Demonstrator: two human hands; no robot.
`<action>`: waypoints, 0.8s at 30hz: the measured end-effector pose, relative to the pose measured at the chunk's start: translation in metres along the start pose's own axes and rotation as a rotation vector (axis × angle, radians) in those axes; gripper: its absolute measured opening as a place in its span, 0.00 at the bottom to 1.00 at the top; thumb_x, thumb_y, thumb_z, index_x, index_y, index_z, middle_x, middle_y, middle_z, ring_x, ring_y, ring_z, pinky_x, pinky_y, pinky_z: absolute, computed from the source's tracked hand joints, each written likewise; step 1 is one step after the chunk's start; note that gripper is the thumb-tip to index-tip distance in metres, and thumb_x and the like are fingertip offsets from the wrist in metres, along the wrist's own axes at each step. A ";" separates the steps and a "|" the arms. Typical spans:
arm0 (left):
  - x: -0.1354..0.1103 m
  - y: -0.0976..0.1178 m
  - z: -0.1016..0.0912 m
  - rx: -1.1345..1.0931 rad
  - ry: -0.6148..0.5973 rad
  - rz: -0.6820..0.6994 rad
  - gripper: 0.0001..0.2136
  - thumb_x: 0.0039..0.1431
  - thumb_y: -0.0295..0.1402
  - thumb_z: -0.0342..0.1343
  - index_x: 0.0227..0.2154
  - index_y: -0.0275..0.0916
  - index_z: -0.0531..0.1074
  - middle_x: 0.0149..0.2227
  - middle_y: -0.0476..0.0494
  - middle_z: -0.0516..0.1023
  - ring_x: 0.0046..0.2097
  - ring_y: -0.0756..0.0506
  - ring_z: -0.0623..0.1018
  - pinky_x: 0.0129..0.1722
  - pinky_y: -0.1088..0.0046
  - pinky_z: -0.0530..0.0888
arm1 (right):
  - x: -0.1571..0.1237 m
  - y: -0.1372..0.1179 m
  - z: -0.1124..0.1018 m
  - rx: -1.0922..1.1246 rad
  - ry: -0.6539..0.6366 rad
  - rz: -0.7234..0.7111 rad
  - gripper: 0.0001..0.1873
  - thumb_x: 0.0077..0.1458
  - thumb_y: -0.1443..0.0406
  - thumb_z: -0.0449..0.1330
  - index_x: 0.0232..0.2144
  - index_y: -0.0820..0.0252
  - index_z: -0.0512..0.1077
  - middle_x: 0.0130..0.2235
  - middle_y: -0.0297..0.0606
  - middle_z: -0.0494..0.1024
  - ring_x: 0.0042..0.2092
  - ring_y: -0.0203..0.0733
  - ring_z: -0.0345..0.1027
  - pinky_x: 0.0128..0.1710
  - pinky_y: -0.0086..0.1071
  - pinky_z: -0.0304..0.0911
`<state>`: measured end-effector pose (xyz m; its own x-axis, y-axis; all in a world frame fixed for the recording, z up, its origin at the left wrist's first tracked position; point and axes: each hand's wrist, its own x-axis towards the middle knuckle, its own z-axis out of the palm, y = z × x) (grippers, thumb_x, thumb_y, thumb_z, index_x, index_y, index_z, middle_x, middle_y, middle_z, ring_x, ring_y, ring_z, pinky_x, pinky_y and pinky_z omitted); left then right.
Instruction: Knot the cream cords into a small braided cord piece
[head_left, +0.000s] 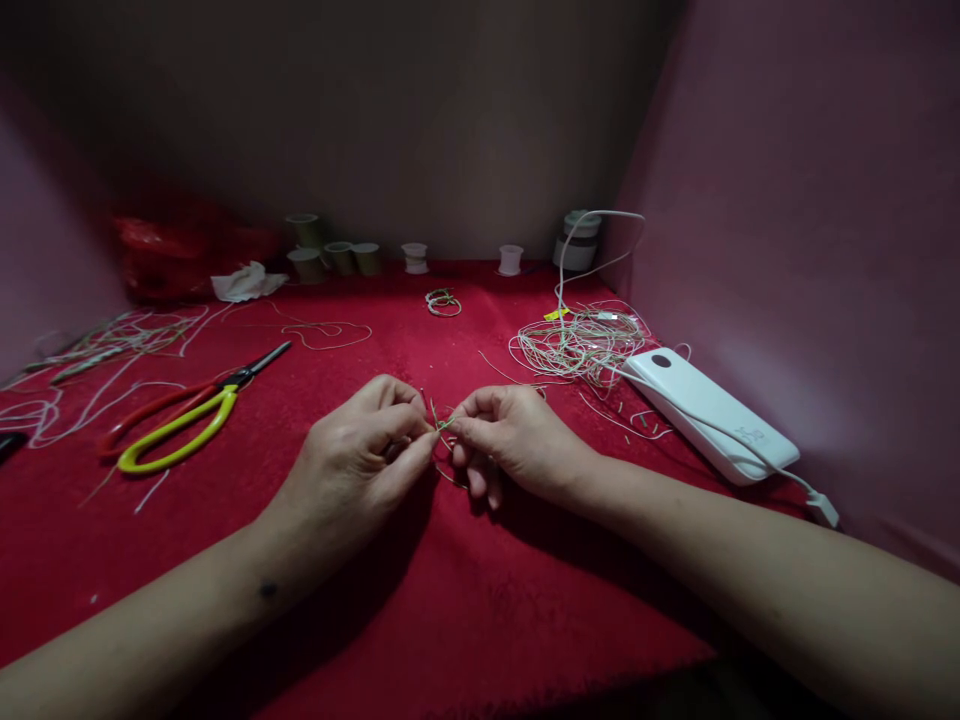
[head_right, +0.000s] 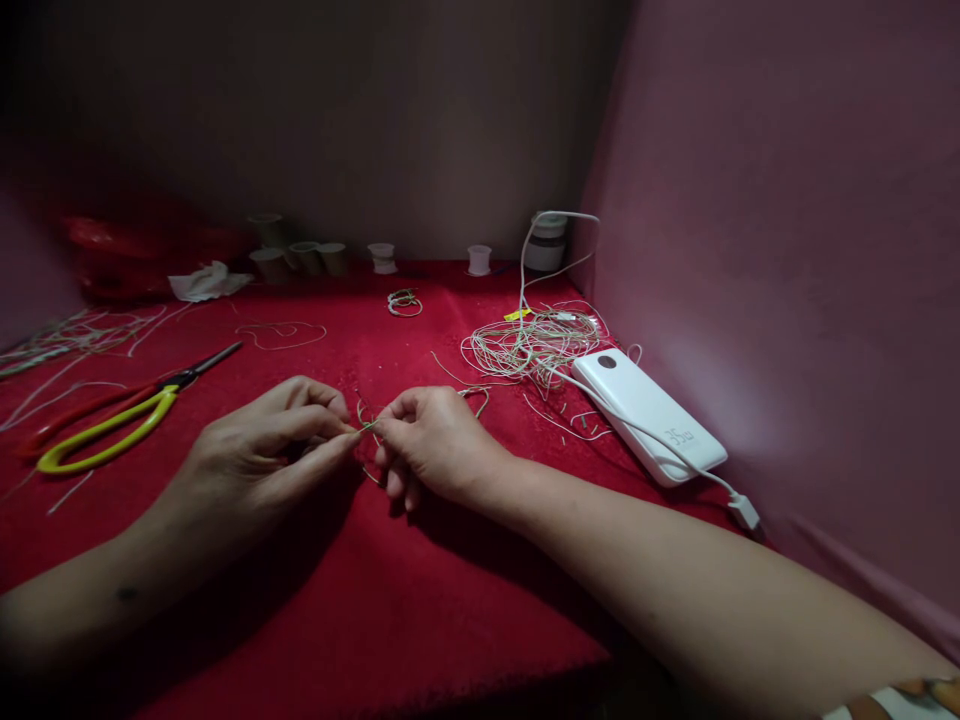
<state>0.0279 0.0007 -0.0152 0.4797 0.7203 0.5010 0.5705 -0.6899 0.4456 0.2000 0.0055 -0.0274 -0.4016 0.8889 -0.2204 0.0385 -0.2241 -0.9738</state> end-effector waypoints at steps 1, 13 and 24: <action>0.000 0.001 0.000 0.010 -0.004 0.002 0.11 0.58 0.25 0.51 0.22 0.35 0.73 0.29 0.44 0.70 0.30 0.50 0.71 0.28 0.74 0.67 | 0.000 0.000 0.000 -0.008 -0.006 -0.004 0.13 0.60 0.72 0.49 0.24 0.61 0.64 0.17 0.29 0.70 0.13 0.31 0.61 0.09 0.23 0.59; 0.000 0.010 0.004 0.047 -0.014 0.025 0.12 0.58 0.24 0.49 0.20 0.36 0.69 0.29 0.44 0.71 0.30 0.50 0.72 0.29 0.74 0.69 | -0.002 0.000 0.003 -0.069 0.004 0.001 0.13 0.61 0.72 0.49 0.24 0.61 0.64 0.16 0.28 0.69 0.14 0.31 0.62 0.10 0.23 0.59; -0.001 0.010 0.001 0.041 -0.051 -0.020 0.13 0.58 0.25 0.48 0.19 0.36 0.69 0.27 0.44 0.69 0.29 0.50 0.71 0.28 0.73 0.67 | -0.003 -0.002 0.002 -0.066 -0.012 0.045 0.14 0.62 0.73 0.48 0.24 0.61 0.64 0.13 0.27 0.68 0.13 0.31 0.62 0.11 0.23 0.61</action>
<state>0.0339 -0.0072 -0.0116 0.5013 0.7371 0.4532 0.6063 -0.6729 0.4239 0.1992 0.0023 -0.0247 -0.4095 0.8733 -0.2641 0.1169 -0.2368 -0.9645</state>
